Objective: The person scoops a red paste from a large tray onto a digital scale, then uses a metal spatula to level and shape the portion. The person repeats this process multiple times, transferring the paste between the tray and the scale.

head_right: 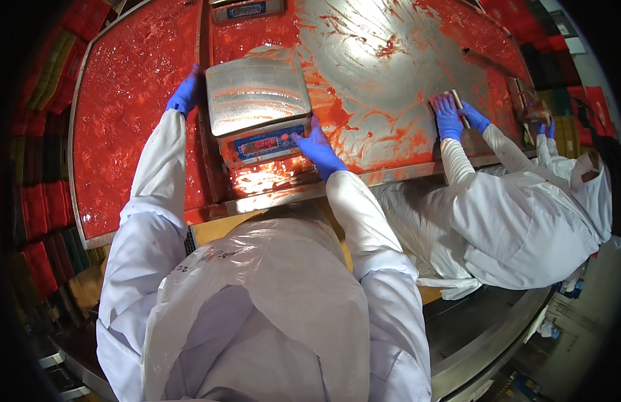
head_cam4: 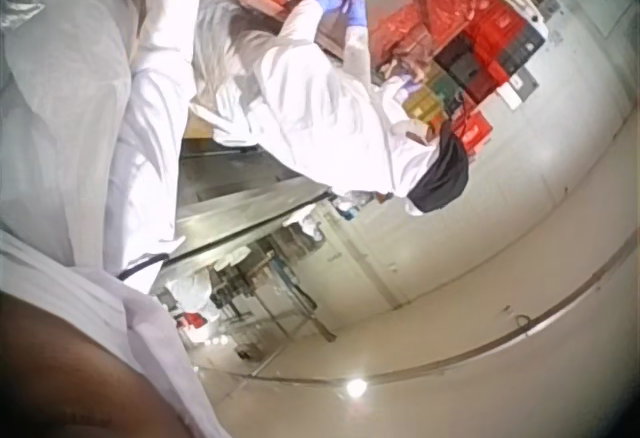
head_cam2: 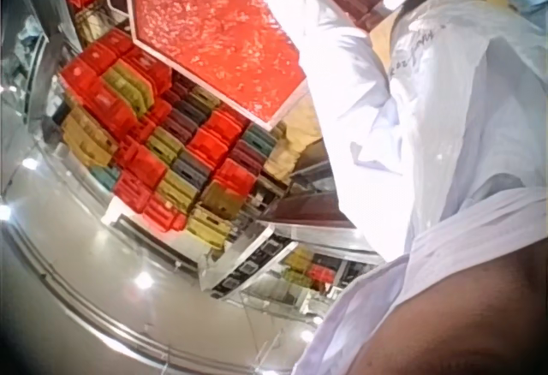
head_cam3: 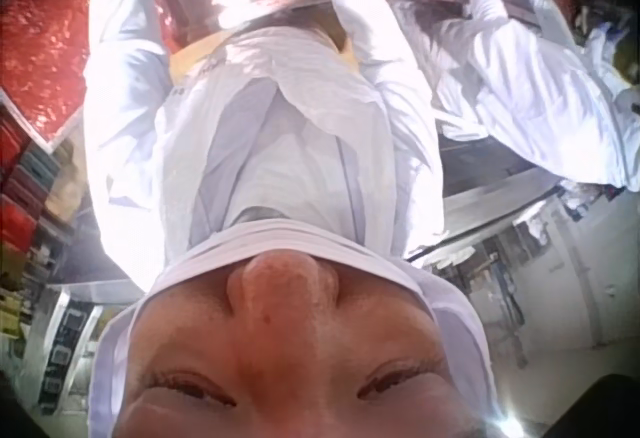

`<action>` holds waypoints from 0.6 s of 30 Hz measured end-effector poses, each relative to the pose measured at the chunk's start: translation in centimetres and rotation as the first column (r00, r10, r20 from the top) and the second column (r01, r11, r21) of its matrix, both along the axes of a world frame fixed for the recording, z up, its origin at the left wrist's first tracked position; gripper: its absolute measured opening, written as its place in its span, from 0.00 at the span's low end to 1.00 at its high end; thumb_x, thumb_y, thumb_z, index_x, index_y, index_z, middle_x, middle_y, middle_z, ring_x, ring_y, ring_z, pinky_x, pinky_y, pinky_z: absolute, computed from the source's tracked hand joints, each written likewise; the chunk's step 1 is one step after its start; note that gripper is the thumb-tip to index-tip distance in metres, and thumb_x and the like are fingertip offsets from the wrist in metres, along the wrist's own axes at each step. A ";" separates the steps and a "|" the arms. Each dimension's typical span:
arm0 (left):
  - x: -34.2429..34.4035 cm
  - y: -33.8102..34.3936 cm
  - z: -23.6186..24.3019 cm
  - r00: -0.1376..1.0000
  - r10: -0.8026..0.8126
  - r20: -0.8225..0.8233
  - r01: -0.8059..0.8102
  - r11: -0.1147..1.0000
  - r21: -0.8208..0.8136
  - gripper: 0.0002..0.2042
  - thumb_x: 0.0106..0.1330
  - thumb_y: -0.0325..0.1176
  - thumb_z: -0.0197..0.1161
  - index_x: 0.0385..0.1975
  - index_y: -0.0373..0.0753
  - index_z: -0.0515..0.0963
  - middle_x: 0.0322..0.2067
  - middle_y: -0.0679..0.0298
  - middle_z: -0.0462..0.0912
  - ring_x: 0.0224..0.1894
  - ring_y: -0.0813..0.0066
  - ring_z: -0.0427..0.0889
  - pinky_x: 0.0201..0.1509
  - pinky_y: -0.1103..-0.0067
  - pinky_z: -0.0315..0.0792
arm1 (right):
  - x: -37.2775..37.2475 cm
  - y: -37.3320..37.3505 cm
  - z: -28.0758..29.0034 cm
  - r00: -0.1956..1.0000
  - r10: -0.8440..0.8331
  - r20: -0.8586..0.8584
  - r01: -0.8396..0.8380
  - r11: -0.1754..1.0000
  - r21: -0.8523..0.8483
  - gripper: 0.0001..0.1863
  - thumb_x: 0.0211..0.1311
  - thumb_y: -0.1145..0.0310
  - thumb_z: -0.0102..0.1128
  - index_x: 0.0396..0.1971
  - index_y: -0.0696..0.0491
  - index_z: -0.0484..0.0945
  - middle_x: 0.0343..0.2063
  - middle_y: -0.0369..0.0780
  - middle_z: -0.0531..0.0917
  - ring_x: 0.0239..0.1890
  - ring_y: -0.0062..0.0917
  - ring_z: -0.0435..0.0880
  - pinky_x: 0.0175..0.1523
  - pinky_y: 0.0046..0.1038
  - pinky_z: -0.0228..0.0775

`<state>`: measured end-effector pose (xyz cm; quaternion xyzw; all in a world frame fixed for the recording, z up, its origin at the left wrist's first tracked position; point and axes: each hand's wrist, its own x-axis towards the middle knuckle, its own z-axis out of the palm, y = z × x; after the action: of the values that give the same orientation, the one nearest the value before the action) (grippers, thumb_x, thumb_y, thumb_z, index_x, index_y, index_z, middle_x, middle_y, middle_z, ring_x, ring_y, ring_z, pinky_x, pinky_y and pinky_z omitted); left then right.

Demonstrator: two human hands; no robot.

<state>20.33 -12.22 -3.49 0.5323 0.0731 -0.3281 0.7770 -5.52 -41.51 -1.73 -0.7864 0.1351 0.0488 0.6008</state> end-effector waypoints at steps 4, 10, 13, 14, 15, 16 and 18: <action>-6.7 -1.4 6.5 0.949 0.049 0.313 -0.139 0.953 0.270 0.34 0.70 0.58 0.36 0.64 0.35 0.56 0.66 0.57 0.56 0.67 0.67 0.54 0.70 0.74 0.45 | -0.5 -1.9 1.9 0.999 -0.033 0.005 0.030 0.967 0.252 0.40 0.59 0.68 0.56 0.67 0.57 0.46 0.64 0.45 0.58 0.65 0.31 0.58 0.66 0.28 0.50; -19.8 -4.6 13.1 0.756 -0.276 0.594 0.052 0.929 0.366 0.29 0.72 0.51 0.40 0.66 0.38 0.52 0.67 0.60 0.52 0.69 0.72 0.50 0.70 0.77 0.45 | 4.2 4.0 13.2 0.928 -0.204 0.312 -0.227 0.355 0.907 0.35 0.64 0.50 0.50 0.65 0.51 0.52 0.66 0.42 0.53 0.69 0.37 0.51 0.67 0.46 0.49; -22.4 -7.0 15.7 0.788 -0.271 0.553 0.042 0.919 0.391 0.28 0.71 0.52 0.40 0.61 0.36 0.59 0.56 0.59 0.63 0.56 0.71 0.60 0.60 0.76 0.54 | 7.0 9.3 13.0 0.942 -0.145 0.302 -0.281 0.149 0.948 0.36 0.65 0.45 0.44 0.65 0.51 0.51 0.65 0.40 0.54 0.67 0.39 0.53 0.66 0.52 0.50; -22.0 -6.8 14.6 0.789 -0.153 0.595 -0.097 0.925 0.367 0.27 0.71 0.53 0.40 0.57 0.36 0.64 0.48 0.59 0.69 0.45 0.72 0.66 0.52 0.76 0.61 | 7.1 10.6 12.8 0.938 -0.169 0.303 -0.269 0.194 0.943 0.37 0.65 0.43 0.43 0.65 0.52 0.49 0.65 0.40 0.54 0.67 0.38 0.54 0.66 0.50 0.51; -21.5 -6.5 13.2 0.774 -0.040 0.632 -0.232 0.911 0.342 0.27 0.70 0.54 0.40 0.53 0.36 0.68 0.39 0.60 0.75 0.35 0.73 0.71 0.44 0.76 0.67 | 6.9 11.4 12.2 0.950 -0.095 0.298 -0.277 0.188 0.942 0.37 0.65 0.43 0.42 0.65 0.52 0.49 0.65 0.41 0.54 0.67 0.39 0.54 0.66 0.49 0.51; -20.7 -5.3 13.1 0.802 -0.005 0.597 -0.256 0.901 0.351 0.25 0.71 0.51 0.39 0.52 0.35 0.70 0.42 0.59 0.76 0.39 0.72 0.72 0.48 0.76 0.66 | 6.0 11.8 11.6 0.958 -0.032 0.285 -0.274 0.188 0.943 0.37 0.65 0.42 0.41 0.65 0.52 0.49 0.65 0.41 0.53 0.67 0.39 0.55 0.66 0.48 0.52; -19.0 -1.5 10.7 0.736 0.062 0.674 -0.380 0.862 0.336 0.22 0.72 0.44 0.38 0.47 0.35 0.74 0.52 0.57 0.75 0.55 0.70 0.71 0.60 0.76 0.60 | 2.9 12.6 11.0 0.974 0.122 0.190 -0.211 0.192 0.958 0.35 0.68 0.45 0.37 0.64 0.56 0.51 0.64 0.43 0.57 0.65 0.39 0.58 0.68 0.47 0.51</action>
<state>1.37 -13.76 7.17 0.7643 -0.0584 -0.0018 0.6422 -2.62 -28.93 9.24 -0.2465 -0.0328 0.1591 0.9554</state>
